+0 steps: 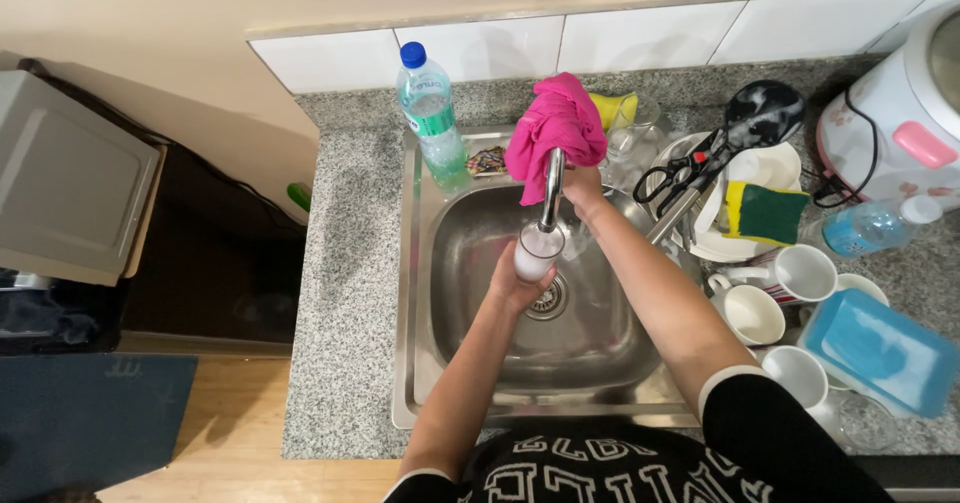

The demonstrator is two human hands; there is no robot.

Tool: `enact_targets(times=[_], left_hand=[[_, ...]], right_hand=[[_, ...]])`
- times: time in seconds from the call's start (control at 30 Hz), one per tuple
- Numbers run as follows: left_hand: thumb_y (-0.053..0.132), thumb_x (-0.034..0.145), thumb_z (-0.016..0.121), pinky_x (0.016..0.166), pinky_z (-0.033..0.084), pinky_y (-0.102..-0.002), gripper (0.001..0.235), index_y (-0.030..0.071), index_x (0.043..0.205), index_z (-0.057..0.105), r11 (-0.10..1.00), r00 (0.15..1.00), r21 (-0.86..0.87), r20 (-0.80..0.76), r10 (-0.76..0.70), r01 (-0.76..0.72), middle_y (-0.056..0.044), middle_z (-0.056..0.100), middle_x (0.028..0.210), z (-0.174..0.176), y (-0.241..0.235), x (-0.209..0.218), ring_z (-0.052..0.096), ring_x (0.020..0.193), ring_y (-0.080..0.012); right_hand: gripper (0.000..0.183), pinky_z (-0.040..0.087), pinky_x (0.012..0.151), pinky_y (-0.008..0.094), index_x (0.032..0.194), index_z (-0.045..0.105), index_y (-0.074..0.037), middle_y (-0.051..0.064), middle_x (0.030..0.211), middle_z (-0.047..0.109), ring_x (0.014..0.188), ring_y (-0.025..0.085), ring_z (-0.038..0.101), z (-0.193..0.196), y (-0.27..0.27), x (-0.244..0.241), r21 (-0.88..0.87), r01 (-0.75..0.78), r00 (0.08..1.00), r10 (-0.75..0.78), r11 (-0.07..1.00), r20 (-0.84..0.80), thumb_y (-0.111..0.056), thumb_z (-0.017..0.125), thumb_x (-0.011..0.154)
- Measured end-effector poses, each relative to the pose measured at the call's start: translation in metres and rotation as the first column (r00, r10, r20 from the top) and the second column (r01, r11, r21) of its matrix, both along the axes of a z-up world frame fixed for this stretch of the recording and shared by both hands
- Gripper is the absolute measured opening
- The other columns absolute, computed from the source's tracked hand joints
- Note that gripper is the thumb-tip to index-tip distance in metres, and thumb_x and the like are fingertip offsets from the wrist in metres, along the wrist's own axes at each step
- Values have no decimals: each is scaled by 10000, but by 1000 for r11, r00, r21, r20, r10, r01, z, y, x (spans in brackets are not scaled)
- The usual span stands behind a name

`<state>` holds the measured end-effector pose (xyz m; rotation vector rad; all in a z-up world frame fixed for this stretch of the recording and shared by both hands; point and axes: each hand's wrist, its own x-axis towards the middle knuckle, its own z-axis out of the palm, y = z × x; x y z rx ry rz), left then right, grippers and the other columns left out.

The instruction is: The person washes several clear drinking glasses under running water in a kitchen sink. They rinse each glass thoroughly by hand, rotating them to clean the interior and exterior surfaces before placing them aside.

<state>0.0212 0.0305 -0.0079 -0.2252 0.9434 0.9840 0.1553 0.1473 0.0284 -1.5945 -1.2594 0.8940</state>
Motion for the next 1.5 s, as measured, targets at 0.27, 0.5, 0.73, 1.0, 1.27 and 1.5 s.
enact_targets(times=[0.27,0.5,0.73,1.0,1.27,1.5], left_hand=[[377,834,708,643,660,-557,250,129,854,688,1000,1000,-9,28,11,-11,-89,684,836,-18,3,-2,699,763,-316],[372,829,713,669,662,-526,233,142,854,685,1000,1000,-1,30,8,-8,-68,672,846,-7,2,-3,683,797,-292],[376,826,722,698,662,-519,249,131,852,680,1000,999,-5,41,18,-18,-74,673,852,-8,1,-2,679,807,-294],[327,813,721,661,666,-516,218,117,853,673,1000,1000,8,26,8,-8,-91,664,843,-6,-1,-3,676,787,-306],[334,841,733,688,661,-536,253,103,922,669,997,996,-45,65,63,-60,-84,649,928,-13,4,-9,665,844,-314],[353,789,819,775,617,-577,347,95,984,692,997,997,50,46,59,-62,-80,667,980,-93,18,-25,653,897,-286]], right_hand=[[337,606,742,377,1199,641,-110,147,1031,723,870,308,733,1,-3,0,42,3,1000,-3,999,-9,-302,698,928],[306,598,777,378,1194,643,-118,136,1042,729,899,303,733,-2,-8,-1,81,5,1000,-4,997,-21,-287,693,945],[280,591,804,379,1191,644,-125,127,1051,733,923,300,734,-2,-9,-4,115,19,999,-15,993,-34,-275,689,958],[243,581,845,381,1185,646,-135,113,1064,740,957,295,734,-1,-11,-8,165,35,998,-27,986,-52,-257,684,978],[212,573,880,382,1181,648,-144,102,1075,746,986,291,734,-7,-41,-10,210,59,997,-46,976,-66,-242,679,995],[200,360,1116,414,924,771,-178,-23,909,776,924,169,725,8,-129,-1,457,-559,817,364,692,447,-311,870,812]])
